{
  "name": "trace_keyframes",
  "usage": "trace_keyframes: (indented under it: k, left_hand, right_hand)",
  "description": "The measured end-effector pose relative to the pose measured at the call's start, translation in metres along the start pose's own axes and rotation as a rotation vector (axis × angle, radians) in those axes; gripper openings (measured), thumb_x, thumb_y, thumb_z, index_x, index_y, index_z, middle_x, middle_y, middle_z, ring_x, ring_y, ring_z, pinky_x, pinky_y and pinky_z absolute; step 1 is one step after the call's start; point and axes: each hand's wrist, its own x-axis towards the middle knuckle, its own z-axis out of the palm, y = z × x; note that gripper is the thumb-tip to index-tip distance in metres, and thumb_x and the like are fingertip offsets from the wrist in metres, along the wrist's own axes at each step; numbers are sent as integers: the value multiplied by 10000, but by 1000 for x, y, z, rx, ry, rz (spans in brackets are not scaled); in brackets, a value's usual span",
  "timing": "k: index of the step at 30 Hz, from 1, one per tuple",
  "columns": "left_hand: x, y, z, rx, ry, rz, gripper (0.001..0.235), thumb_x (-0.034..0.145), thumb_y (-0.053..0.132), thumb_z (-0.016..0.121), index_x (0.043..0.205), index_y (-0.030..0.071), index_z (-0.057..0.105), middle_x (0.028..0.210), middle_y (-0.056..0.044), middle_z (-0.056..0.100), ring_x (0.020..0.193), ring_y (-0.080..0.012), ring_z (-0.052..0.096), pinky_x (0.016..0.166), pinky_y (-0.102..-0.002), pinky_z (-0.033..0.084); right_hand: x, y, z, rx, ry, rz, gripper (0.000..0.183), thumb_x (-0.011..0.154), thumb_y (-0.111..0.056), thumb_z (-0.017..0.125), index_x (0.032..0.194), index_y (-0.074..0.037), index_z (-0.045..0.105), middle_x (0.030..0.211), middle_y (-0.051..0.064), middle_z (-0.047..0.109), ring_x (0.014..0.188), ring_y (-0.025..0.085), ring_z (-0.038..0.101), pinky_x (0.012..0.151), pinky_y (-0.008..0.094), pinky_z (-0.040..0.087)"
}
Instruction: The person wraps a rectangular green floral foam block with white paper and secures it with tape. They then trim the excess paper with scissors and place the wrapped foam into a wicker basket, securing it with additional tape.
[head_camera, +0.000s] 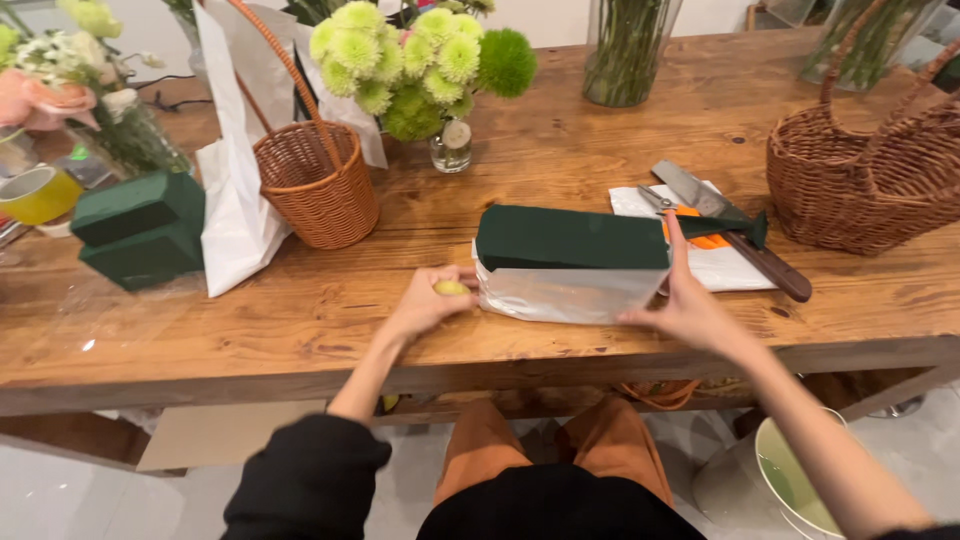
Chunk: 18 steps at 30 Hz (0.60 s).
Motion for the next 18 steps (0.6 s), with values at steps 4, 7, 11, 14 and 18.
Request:
trace_keyframes:
  k: [4,7,11,14,18]
  left_hand:
    - [-25,-35,27,57,222,6,561,642,152,962,1132,1,733,1007,-87,779,936,-107,687,834,-217,520]
    - [-60,-15,74,278,372,147,231,684,195,915,861,99,802,1181,-110,745,1073,-258,706,915,-373,532]
    - [-86,13,94,594,290,306,319,816,384,801,812,78,712,1297,-186,663,1184,-382,633,1061,-543,413]
    - [-89,11,61,924,213,355,356,933,466,648,891,120,721,1328,-131,639,1253,-306,587,1134,-592,282]
    - [-90,14,0,1327,138,351,319,971,475,560,939,192,702,1296,-66,600,1249,-261,543,1117,-620,269]
  right_hand:
    - [50,7,-8,-230,-33,-152,1492,538,-104,937,1600,-118,-111,1539,351,330,1413,529,317,1191,628,242]
    - [74,24,7,-372,85,-162,1342,653,-160,897,1622,-109,-30,1377,363,523,1321,532,460,1131,642,330]
    - [76,45,33,-371,244,-118,1008,860,-104,767,1604,-41,92,1350,327,564,1251,453,563,1063,590,421]
    - [50,26,48,-260,266,-138,898,924,-45,662,1587,-16,57,1373,370,517,1234,478,568,1052,590,432]
    - [33,25,65,-28,305,-194,802,992,-61,548,1576,-26,-1,1459,403,387,1319,494,489,1104,598,385]
